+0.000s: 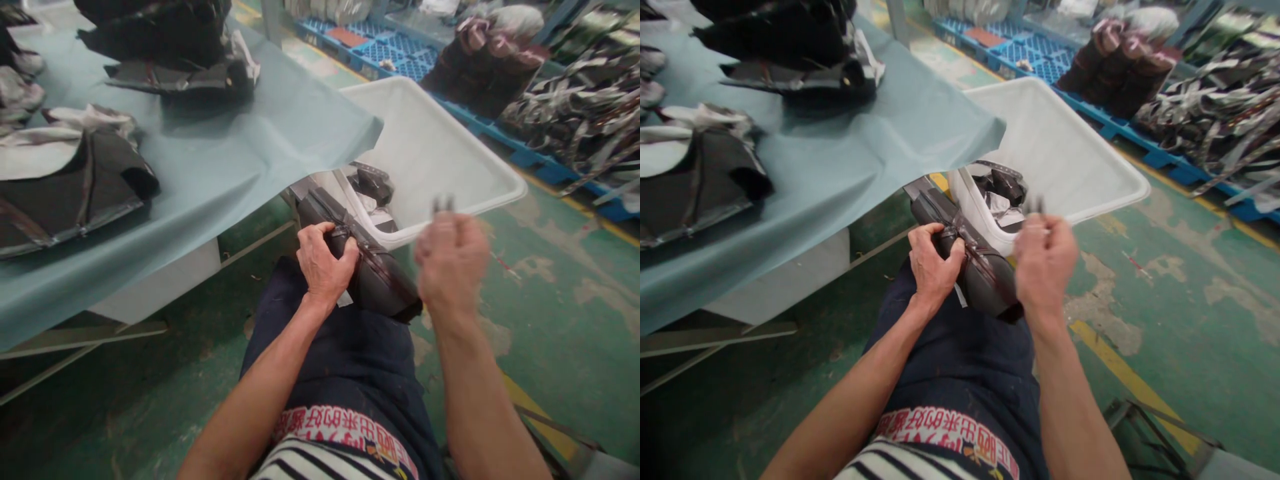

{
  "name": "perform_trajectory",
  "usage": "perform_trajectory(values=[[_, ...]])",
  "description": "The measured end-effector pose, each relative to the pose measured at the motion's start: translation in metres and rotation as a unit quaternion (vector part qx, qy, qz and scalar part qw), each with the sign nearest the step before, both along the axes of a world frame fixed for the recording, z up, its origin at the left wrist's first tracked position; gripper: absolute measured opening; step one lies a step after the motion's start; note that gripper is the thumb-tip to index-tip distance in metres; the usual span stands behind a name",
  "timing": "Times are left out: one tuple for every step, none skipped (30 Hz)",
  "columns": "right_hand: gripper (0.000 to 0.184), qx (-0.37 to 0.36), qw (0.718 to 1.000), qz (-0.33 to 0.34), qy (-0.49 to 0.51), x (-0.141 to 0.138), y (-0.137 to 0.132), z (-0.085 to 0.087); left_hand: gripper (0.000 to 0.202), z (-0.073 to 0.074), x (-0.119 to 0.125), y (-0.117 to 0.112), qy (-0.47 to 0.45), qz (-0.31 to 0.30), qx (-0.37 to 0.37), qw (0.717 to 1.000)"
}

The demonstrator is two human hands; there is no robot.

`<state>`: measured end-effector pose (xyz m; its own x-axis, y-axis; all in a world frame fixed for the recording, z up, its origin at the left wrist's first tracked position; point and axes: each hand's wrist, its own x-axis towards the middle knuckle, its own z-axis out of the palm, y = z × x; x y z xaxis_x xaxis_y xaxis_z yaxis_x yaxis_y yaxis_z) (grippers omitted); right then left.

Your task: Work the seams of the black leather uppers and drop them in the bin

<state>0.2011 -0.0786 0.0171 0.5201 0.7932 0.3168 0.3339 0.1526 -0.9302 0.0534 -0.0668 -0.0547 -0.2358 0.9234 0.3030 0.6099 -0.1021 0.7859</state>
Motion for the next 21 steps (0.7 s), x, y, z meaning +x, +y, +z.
perform_trajectory(values=[[0.023,0.069,0.994,-0.068,0.046,0.008,-0.001,0.005,0.037,-0.001,0.0,0.0,-0.003,-0.001,0.003,1.0],[0.024,0.099,0.99,-0.082,0.066,0.015,-0.002,0.009,0.038,-0.001,0.0,0.0,-0.007,0.0,0.006,1.0],[0.024,0.101,0.989,-0.073,0.074,0.02,-0.003,0.012,0.038,-0.001,0.0,0.0,-0.012,0.003,0.01,1.0],[0.024,0.078,0.994,-0.048,0.065,0.022,-0.003,0.014,0.039,-0.002,0.0,0.001,-0.019,0.006,0.011,1.0],[0.023,0.033,0.998,-0.016,0.042,0.022,-0.004,0.014,0.039,-0.002,-0.001,0.001,-0.025,0.006,0.011,1.0],[0.024,-0.02,1.0,0.017,0.006,0.019,-0.006,0.014,0.039,-0.001,-0.002,0.001,-0.033,0.004,0.009,0.999],[0.025,-0.07,0.996,0.044,-0.039,0.013,-0.008,0.012,0.038,-0.001,-0.002,0.002,-0.04,0.0,0.006,0.999],[0.025,-0.111,0.988,0.069,-0.085,0.006,-0.01,0.009,0.037,0.0,-0.003,0.002,-0.048,-0.003,0.001,0.999],[0.024,-0.144,0.977,0.087,-0.13,-0.001,-0.012,0.006,0.036,0.002,-0.004,0.003,-0.054,-0.006,-0.003,0.998],[0.024,-0.176,0.965,0.1,-0.17,-0.008,-0.013,0.004,0.035,0.003,-0.005,0.003,-0.06,-0.007,-0.007,0.998],[0.023,-0.206,0.951,0.109,-0.204,-0.014,-0.014,0.003,0.034,0.004,-0.006,0.004,-0.064,-0.007,-0.01,0.998],[0.022,-0.236,0.936,0.115,-0.235,-0.018,-0.014,0.003,0.033,0.005,-0.006,0.004,-0.066,-0.005,-0.013,0.998],[0.021,-0.265,0.92,0.121,-0.262,-0.021,-0.012,0.004,0.032,0.006,-0.007,0.005,-0.067,-0.003,-0.014,0.998],[0.021,-0.29,0.905,0.127,-0.285,-0.023,-0.011,0.006,0.031,0.007,-0.007,0.006,-0.066,0.0,-0.014,0.998],[0.021,-0.309,0.891,0.134,-0.305,-0.024,-0.009,0.009,0.03,0.007,-0.007,0.006,-0.065,0.003,-0.012,0.998],[0.021,-0.322,0.88,0.139,-0.32,-0.024,-0.007,0.012,0.029,0.007,-0.007,0.007,-0.065,0.006,-0.009,0.998],[0.022,-0.333,0.87,0.143,-0.334,-0.025,-0.005,0.015,0.028,0.007,-0.006,0.007,-0.065,0.008,-0.004,0.998],[0.023,-0.342,0.862,0.145,-0.345,-0.025,-0.003,0.018,0.028,0.007,-0.006,0.007,-0.066,0.01,0.001,0.998],[0.023,-0.35,0.855,0.146,-0.354,-0.025,-0.002,0.021,0.027,0.006,-0.006,0.008,-0.067,0.01,0.006,0.998],[0.024,-0.357,0.848,0.146,-0.362,-0.026,-0.002,0.022,0.027,0.006,-0.006,0.008,-0.068,0.011,0.01,0.998],[0.025,-0.363,0.842,0.147,-0.37,-0.026,-0.001,0.023,0.026,0.005,-0.006,0.008,-0.069,0.011,0.013,0.997]])
